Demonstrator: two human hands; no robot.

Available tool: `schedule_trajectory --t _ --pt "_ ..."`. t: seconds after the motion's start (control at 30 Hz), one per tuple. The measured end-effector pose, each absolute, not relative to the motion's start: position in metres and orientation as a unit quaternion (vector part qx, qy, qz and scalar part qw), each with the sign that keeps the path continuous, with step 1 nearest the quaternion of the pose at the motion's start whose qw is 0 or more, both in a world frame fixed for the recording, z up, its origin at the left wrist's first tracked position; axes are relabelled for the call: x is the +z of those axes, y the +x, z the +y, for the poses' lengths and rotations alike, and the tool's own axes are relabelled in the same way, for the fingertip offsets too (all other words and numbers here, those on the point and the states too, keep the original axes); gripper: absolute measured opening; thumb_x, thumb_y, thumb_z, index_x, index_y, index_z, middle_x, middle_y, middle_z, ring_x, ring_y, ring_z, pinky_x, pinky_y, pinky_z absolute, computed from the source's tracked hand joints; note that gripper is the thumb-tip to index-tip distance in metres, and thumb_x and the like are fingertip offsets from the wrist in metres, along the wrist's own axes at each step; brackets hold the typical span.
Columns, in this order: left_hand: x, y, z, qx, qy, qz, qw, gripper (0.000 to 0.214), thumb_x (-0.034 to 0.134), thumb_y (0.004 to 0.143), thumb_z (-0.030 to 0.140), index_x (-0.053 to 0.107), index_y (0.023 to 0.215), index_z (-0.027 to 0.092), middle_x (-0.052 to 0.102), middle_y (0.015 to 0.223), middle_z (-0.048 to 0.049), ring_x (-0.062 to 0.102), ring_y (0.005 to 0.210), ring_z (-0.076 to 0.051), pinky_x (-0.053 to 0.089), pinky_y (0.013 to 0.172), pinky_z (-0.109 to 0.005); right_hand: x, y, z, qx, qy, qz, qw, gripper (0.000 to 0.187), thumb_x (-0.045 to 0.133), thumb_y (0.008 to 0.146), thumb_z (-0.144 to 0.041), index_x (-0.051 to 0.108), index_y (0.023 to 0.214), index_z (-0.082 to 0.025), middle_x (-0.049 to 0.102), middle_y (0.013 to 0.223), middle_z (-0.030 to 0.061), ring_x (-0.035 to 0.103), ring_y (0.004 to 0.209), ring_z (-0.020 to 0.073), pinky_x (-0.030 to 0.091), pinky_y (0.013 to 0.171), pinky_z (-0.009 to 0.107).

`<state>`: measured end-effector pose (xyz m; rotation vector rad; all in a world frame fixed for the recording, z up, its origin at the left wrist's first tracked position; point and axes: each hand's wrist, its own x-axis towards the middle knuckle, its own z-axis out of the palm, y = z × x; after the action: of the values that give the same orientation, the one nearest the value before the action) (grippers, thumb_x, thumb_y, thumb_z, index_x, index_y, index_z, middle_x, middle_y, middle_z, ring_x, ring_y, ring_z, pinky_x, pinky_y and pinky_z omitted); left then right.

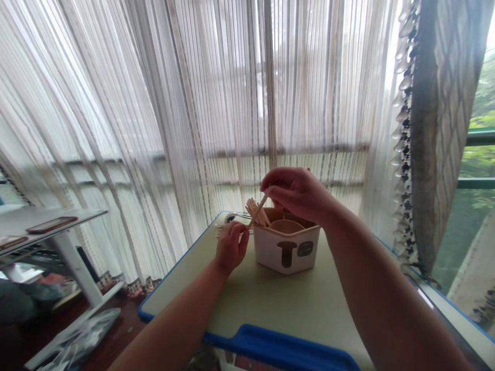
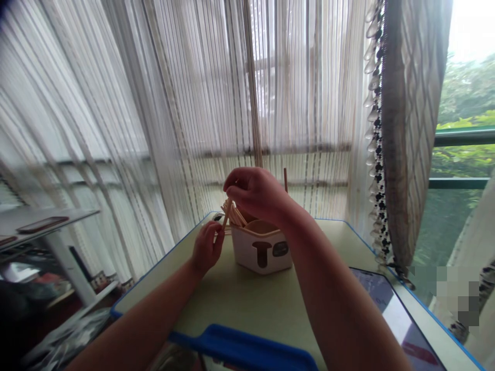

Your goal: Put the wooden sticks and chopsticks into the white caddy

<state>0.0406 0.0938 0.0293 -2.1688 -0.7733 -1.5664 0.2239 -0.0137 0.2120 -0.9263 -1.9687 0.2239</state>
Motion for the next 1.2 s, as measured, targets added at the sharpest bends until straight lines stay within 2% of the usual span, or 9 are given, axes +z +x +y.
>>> schedule_trajectory --t 0.23,0.33,0.43,0.67,0.73,0.9,1.03,1.2 --pt "0.029 0.042 0.093 -0.550 -0.768 -0.276 0.179 0.004 0.046 0.087 0.017 0.050 0.086 0.019 0.055 0.081 -0.0046 0.053 0.077 -0.018 0.045 0.071 -0.032 0.209 0.224 -0.006 0.091 -0.364 -0.792 0.481 0.015 0.051 0.078 -0.026 0.062 0.082 -0.017 0.056 0.062 -0.0017 0.049 0.056 0.0082 0.037 0.054 0.023" --pt "0.028 0.042 0.093 -0.552 -0.766 -0.279 0.177 0.004 0.046 0.087 0.017 0.049 0.086 0.018 0.055 0.081 -0.0048 0.053 0.077 -0.017 0.045 0.070 -0.030 0.206 0.225 -0.002 0.127 -0.349 -0.799 0.472 0.016 0.053 0.079 -0.028 0.060 0.090 -0.017 0.058 0.065 -0.0018 0.052 0.057 0.0082 0.039 0.054 0.022" --pt "0.027 0.043 0.092 -0.558 -0.761 -0.277 0.181 0.003 0.046 0.088 0.017 0.048 0.087 0.018 0.054 0.082 -0.0049 0.052 0.076 -0.017 0.044 0.068 -0.030 0.200 0.223 0.005 0.149 -0.353 -0.815 0.434 0.020 0.056 0.081 -0.031 0.059 0.095 -0.017 0.063 0.070 -0.0004 0.056 0.060 0.0086 0.041 0.057 0.022" --pt "0.025 0.043 0.092 -0.564 -0.751 -0.270 0.211 0.003 0.045 0.089 0.017 0.047 0.091 0.018 0.054 0.085 -0.0052 0.051 0.078 -0.016 0.044 0.070 -0.031 0.190 0.213 0.010 0.106 -0.377 -0.874 0.286 0.016 0.057 0.081 -0.027 0.067 0.086 -0.015 0.069 0.079 0.0029 0.059 0.070 0.0094 0.041 0.065 0.021" --pt "0.025 0.043 0.092 -0.563 -0.749 -0.271 0.223 0.004 0.044 0.089 0.018 0.047 0.091 0.018 0.055 0.085 -0.0055 0.051 0.078 -0.017 0.044 0.070 -0.031 0.190 0.212 0.009 0.092 -0.387 -0.878 0.266 0.016 0.058 0.081 -0.026 0.068 0.085 -0.015 0.069 0.079 0.0033 0.060 0.071 0.0099 0.041 0.065 0.021" --pt "0.027 0.044 0.091 -0.548 -0.750 -0.281 0.240 0.005 0.044 0.090 0.019 0.050 0.089 0.018 0.055 0.082 -0.0051 0.052 0.077 -0.017 0.044 0.071 -0.032 0.195 0.221 0.008 0.061 -0.407 -0.858 0.308 0.020 0.057 0.081 -0.029 0.071 0.088 -0.017 0.071 0.084 0.0043 0.062 0.074 0.0120 0.043 0.067 0.022" --pt "0.028 0.045 0.091 -0.541 -0.752 -0.288 0.242 0.005 0.046 0.089 0.020 0.050 0.087 0.019 0.056 0.079 -0.0039 0.052 0.076 -0.017 0.043 0.070 -0.031 0.208 0.237 -0.003 0.068 -0.435 -0.836 0.329 0.022 0.058 0.080 -0.034 0.071 0.087 -0.018 0.070 0.079 0.0032 0.061 0.069 0.0117 0.044 0.064 0.023" --pt "0.029 0.045 0.090 -0.536 -0.759 -0.288 0.233 0.005 0.046 0.089 0.018 0.049 0.085 0.019 0.055 0.077 -0.0032 0.051 0.075 -0.017 0.043 0.069 -0.031 0.225 0.270 -0.023 0.078 -0.471 -0.769 0.425 0.028 0.057 0.079 -0.042 0.067 0.084 -0.016 0.066 0.071 0.0041 0.057 0.060 0.0113 0.044 0.056 0.025"
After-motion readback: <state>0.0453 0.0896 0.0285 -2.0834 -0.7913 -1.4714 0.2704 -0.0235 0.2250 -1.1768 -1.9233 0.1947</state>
